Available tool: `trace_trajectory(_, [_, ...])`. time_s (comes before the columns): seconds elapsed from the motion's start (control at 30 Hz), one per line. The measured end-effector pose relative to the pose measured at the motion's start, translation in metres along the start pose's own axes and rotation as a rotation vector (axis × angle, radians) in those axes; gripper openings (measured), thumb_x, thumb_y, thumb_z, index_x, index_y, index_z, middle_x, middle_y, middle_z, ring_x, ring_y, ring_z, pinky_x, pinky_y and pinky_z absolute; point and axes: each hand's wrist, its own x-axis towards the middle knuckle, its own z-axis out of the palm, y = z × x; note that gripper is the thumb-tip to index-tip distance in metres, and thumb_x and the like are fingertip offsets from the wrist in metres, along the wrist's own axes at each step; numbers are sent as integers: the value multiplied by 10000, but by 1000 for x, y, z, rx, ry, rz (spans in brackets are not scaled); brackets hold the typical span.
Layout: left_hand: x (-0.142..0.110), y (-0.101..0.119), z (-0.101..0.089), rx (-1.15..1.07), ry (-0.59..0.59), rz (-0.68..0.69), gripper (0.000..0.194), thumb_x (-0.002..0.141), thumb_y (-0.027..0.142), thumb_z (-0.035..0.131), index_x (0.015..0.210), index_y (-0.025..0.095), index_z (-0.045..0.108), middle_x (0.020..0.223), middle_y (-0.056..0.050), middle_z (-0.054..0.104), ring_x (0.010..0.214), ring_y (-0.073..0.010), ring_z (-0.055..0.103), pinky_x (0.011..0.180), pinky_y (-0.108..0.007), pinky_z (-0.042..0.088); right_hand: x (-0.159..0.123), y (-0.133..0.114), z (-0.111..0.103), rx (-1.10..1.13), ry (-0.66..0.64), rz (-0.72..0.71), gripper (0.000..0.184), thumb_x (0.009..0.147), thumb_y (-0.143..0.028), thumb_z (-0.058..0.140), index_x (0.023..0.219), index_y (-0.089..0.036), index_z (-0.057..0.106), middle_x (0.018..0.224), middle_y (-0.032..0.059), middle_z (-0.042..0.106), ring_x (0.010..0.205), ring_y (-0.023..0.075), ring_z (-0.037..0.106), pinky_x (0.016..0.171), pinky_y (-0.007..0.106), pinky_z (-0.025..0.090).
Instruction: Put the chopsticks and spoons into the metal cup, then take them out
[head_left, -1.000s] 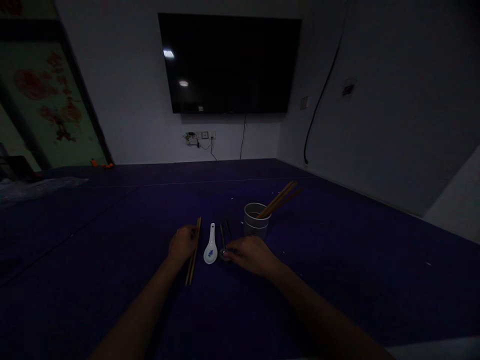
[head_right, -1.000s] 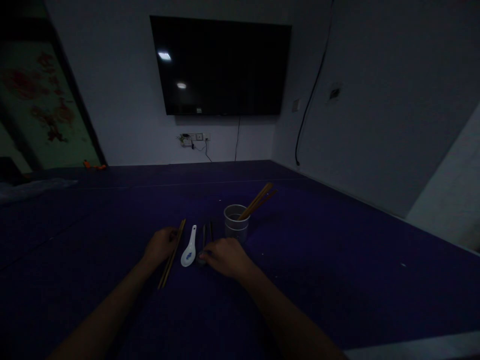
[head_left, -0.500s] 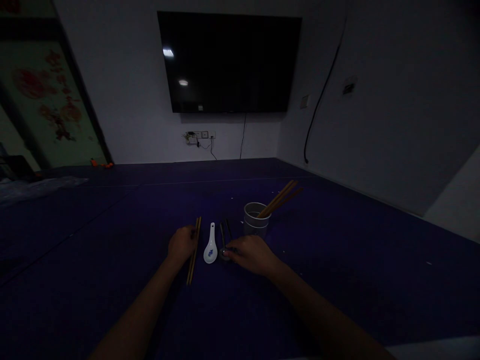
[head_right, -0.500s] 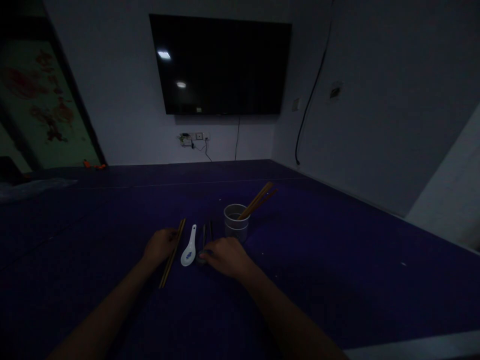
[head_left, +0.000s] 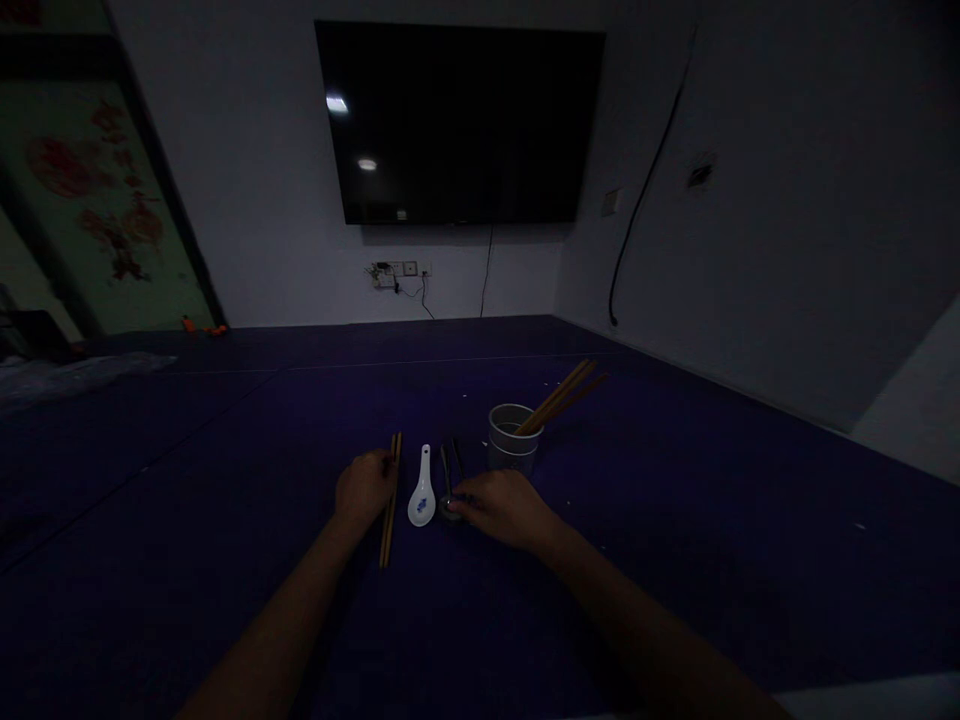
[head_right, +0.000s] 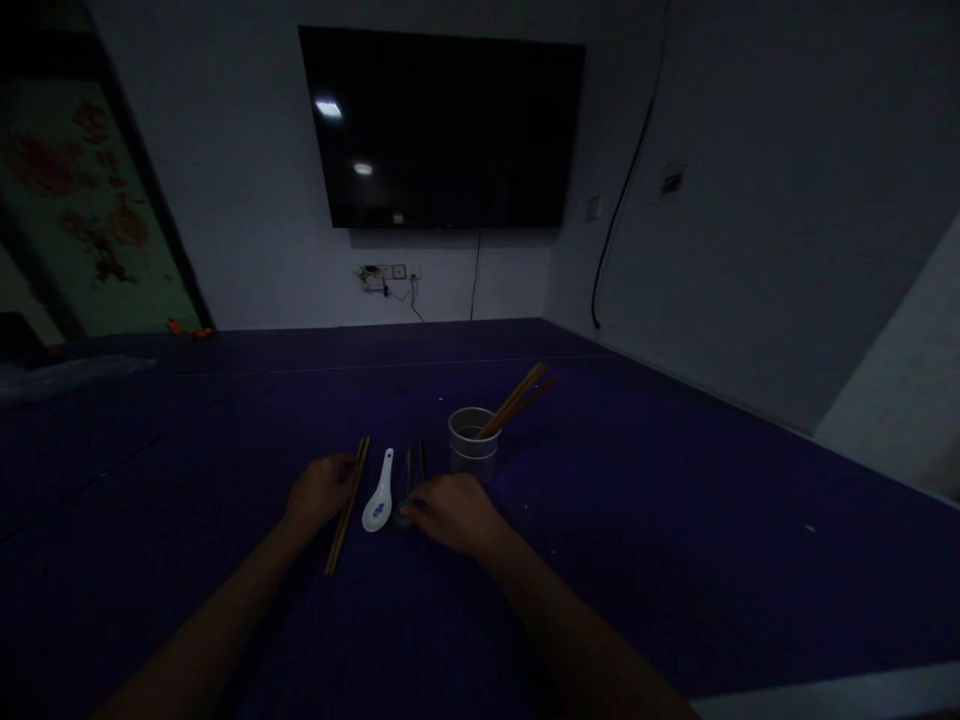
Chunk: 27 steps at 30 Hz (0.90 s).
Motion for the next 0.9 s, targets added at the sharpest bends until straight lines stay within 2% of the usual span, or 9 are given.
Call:
trace_trajectory(0.17, [-6, 5, -6, 128, 9, -71, 437, 805, 521, 424, 966, 168, 626, 934, -115, 687, 897, -251, 639, 694, -289, 453, 0, 0, 1, 18, 16, -18, 336, 908, -401, 392, 944, -218, 672, 897, 55, 705, 790, 177, 646, 592, 234, 367])
trace_trajectory(0.3, [-8, 8, -6, 187, -38, -46, 487, 798, 547, 408, 952, 145, 635, 897, -140, 682, 910, -274, 635, 729, -321, 458, 0, 1, 1, 22, 12, -12, 333, 907, -401, 398, 929, -214, 673, 895, 54, 703, 786, 166, 642, 604, 230, 367])
trace_trajectory(0.57, [-8, 10, -4, 244, -95, 70, 428, 862, 430, 353, 931, 140, 659, 934, -163, 679, 924, -285, 633, 795, -393, 446, 0, 2, 3, 6, 4, -5, 339, 906, -411, 388, 931, -226, 671, 892, 41, 705, 809, 172, 643, 591, 232, 354])
trace_trajectory(0.9, [-6, 9, -1, 267, -100, 79, 434, 884, 337, 295, 955, 118, 663, 914, -176, 685, 918, -277, 639, 820, -396, 433, 0, 1, 1, 13, -11, -2, 341, 906, -409, 386, 962, -227, 669, 915, 47, 704, 814, 171, 640, 610, 231, 369])
